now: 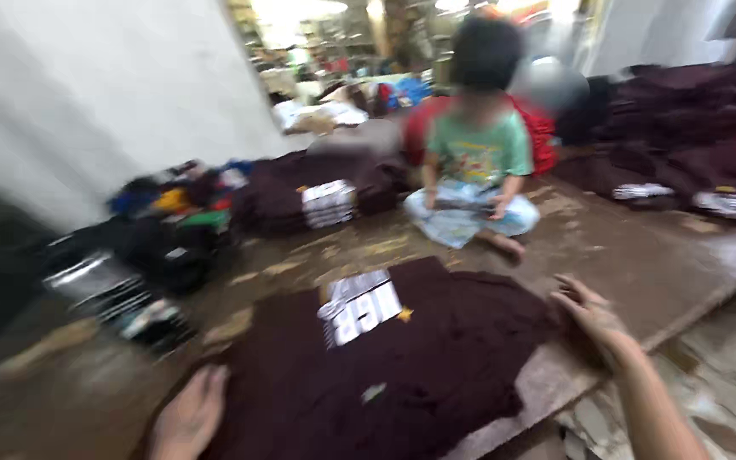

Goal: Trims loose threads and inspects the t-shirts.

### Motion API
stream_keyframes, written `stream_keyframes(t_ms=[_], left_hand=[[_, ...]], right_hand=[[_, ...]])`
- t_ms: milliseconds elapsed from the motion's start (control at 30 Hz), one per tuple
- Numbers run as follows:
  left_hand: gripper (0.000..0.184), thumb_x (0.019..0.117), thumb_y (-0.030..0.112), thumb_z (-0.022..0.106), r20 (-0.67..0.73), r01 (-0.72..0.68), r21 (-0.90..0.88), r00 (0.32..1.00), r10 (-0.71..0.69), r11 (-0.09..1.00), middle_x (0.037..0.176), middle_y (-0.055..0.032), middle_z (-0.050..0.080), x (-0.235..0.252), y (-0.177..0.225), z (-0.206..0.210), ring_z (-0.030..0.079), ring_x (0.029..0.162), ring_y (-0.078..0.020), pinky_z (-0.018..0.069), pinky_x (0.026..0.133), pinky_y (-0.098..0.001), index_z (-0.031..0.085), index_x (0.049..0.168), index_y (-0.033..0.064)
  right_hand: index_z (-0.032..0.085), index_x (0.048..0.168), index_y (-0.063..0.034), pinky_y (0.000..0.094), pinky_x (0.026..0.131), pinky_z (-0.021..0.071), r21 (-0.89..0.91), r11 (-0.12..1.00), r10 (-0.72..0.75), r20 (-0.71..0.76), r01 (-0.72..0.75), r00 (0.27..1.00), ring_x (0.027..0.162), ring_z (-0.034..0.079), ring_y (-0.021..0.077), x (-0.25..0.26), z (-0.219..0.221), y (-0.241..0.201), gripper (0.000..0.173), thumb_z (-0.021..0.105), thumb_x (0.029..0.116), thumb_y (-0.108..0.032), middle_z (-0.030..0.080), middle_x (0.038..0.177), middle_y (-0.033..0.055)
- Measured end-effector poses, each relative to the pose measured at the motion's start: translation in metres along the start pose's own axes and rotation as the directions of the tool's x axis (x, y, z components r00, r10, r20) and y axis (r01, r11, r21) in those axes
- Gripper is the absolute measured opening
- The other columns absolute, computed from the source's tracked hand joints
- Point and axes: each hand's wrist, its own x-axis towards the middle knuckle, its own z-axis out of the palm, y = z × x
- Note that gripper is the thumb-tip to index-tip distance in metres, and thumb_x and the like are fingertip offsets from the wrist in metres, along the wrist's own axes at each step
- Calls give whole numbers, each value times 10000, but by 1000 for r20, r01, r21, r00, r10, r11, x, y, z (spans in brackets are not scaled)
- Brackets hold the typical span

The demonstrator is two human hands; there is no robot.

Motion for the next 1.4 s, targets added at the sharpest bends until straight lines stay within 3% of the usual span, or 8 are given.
stream_keyframes(t_ms=[167, 533, 667, 867, 967, 1133, 1300, 1400], left_hand=[[402, 1086, 234, 440, 60, -144, 43, 988, 141, 989, 1450, -279, 527, 16, 26, -1, 472, 1380, -454, 344, 1147, -600, 608, 1382, 22], [445, 1089, 257, 419, 231, -78, 55, 971, 63, 995, 1391, -217, 591, -6, -23, -6, 517, 1333, -387, 274, 1146, -596, 509, 1524, 238], [440, 1087, 260, 432, 188, -27, 138, 982, 1, 990, 1445, -225, 549, -24, -23, -17, 478, 1373, -416, 280, 1136, -632, 520, 1514, 206], [341, 901, 44, 623, 39, -515, -85, 853, 520, 853, 1273, -243, 645, -99, 40, 10, 635, 1169, -432, 520, 952, -590, 720, 1227, 71], [240, 856, 104, 603, 113, -652, -209, 724, 680, 729, 911, -99, 697, -124, 36, 39, 707, 811, -272, 586, 670, -473, 754, 1044, 119], [349, 1086, 300, 420, -51, -530, -389, 829, 556, 754, 943, -42, 672, -130, 58, 30, 631, 808, -58, 536, 702, -208, 699, 1104, 90], [414, 1052, 131, 454, 320, -356, -514, 764, 560, 780, 1330, -123, 664, -140, 145, 59, 725, 985, -216, 598, 809, -433, 560, 1444, 51], [444, 1085, 281, 425, 293, 68, -930, 730, 617, 362, 1065, 46, 670, -154, 141, 82, 587, 567, -12, 546, 504, -211, 448, 1507, 141]], right_hand=[[631, 1343, 13, 590, 1070, 452, -10, 838, -545, 32, 546, 838, 1273, 602, 400, -38, 64, -104, 570, 552, 972, -412, 630, 1358, 240], [629, 1387, -41, 743, 1086, 332, -166, 832, -438, 389, 530, 810, 1392, 398, 599, -60, 122, -113, 497, 663, 956, -286, 393, 1532, 377], [774, 1132, -34, 807, 1018, 336, -156, 668, -660, 326, 727, 677, 1268, 554, 573, -124, 107, -112, 561, 499, 996, -504, 644, 1311, 301], [598, 732, -38, 451, 767, 557, -46, 664, -735, 148, 747, 662, 772, 675, 321, -184, 122, -126, 543, 543, 991, -513, 638, 726, 156], [561, 848, -105, 203, 609, 499, 5, 744, -667, -53, 668, 744, 674, 582, 70, -182, 102, -116, 443, 483, 1049, -491, 570, 731, 37], [644, 1057, -88, 246, 871, 546, 5, 790, -602, -182, 613, 777, 989, 666, 98, -171, 89, -109, 378, 511, 1057, -442, 684, 1004, 83], [710, 912, -15, 449, 945, 502, 17, 885, -457, -166, 466, 874, 1058, 651, 329, -160, 117, -94, 421, 527, 1013, -381, 689, 1036, 213], [681, 857, -22, 333, 916, 518, 66, 874, -463, -193, 482, 865, 1023, 659, 224, -164, 108, -96, 389, 541, 1023, -345, 691, 978, 164]])
